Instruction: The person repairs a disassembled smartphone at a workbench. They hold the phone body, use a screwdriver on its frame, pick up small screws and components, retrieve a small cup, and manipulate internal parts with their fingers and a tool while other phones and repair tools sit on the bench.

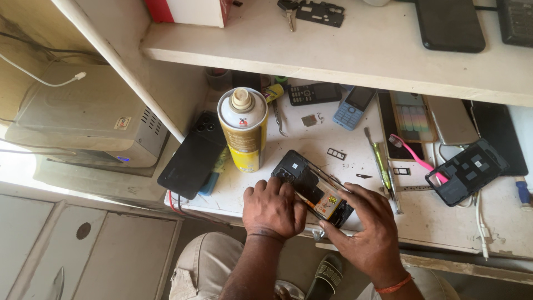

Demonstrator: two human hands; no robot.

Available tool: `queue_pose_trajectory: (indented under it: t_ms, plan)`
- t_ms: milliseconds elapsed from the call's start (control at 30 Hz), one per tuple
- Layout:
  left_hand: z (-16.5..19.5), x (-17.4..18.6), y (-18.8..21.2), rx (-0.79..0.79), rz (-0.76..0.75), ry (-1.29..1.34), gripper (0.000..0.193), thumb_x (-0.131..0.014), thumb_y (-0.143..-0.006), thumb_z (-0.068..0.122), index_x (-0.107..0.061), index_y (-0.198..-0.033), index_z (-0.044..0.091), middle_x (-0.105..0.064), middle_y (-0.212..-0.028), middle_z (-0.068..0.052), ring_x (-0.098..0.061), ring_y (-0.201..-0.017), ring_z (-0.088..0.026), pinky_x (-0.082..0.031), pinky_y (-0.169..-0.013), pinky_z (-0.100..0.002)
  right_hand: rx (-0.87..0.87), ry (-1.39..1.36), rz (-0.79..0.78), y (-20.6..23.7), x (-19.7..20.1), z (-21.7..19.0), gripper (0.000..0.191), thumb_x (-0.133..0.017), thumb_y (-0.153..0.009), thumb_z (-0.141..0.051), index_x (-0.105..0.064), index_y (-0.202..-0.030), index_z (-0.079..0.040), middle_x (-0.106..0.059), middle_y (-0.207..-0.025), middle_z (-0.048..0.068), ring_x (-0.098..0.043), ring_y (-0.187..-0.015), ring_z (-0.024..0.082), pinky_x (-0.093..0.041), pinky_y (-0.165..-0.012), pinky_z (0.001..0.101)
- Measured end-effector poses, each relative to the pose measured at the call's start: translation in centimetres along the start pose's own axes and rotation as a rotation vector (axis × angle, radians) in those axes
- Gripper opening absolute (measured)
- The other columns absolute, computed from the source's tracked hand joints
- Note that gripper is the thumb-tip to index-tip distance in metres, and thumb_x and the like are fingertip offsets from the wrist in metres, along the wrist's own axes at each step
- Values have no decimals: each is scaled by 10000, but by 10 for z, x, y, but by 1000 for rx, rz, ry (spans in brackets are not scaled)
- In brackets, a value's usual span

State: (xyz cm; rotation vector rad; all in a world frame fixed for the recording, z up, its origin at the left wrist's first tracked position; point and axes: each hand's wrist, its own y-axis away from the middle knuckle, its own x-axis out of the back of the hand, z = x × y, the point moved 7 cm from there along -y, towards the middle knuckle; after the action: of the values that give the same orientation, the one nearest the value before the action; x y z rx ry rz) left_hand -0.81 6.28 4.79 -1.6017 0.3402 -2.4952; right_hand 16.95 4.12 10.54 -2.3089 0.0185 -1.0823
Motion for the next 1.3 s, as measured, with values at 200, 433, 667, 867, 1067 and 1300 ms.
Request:
queue_pose_trajectory:
  t_ms: [200,433,667,867,1067,1300]
  plan:
    - [-1,2,1,-5,38,29,226,-633,-720,343,-669,-834,151,-624,-859,-58,-588,-801,-300,-424,-699,-475,-87,-151,79,4,7,14,640,-908,-666,-187,-660,-1236,-34,-680,-1257,114,-652,-1147,228,-534,-994,362]
    - [-4,-7,-1,52,-61,-2,293,-625,-735,338,-626,-937,125,-621,-883,-75,-595,-844,-305,-427,-743,-485,-292,-172,190,14,26,53,626,-896,-752,-191,-659,-1301,-5,-718,-1177,110,-672,-1021,160,-533,-897,329]
    - [-1,3,1,-13,79,36,576,-616,-695,317,-633,-1208,54,-627,-892,-106,-586,-787,-320,-421,-702,-495,-293,-16,310,33,50,88,591,-911,-825,-207,-675,-1324,2,-710,-1192,121,-660,-1040,145,-530,-962,320]
    - [-2,-2,1,-38,65,-14,713,-617,-697,348,-625,-1333,26,-621,-885,-118,-580,-778,-321,-425,-706,-489,-267,68,386,45,66,123,488,-936,-915,-211,-687,-1279,-3,-720,-1214,108,-657,-1085,157,-490,-936,287]
    - [-4,-3,3,-48,98,-14,711,-618,-709,346,-628,-1345,28,-630,-901,-110,-577,-779,-318,-424,-706,-482,-148,374,404,41,74,147,527,-963,-850,-237,-677,-1229,-9,-682,-1195,116,-618,-1072,274,-495,-976,373]
    - [-4,-2,2,-27,82,6,691,-641,-712,367,-644,-1336,70,-639,-894,-104,-585,-769,-322,-424,-691,-486,-195,649,304,23,70,167,529,-910,-837,-399,-677,-1198,-89,-658,-1237,81,-569,-1208,269,-362,-1125,450]
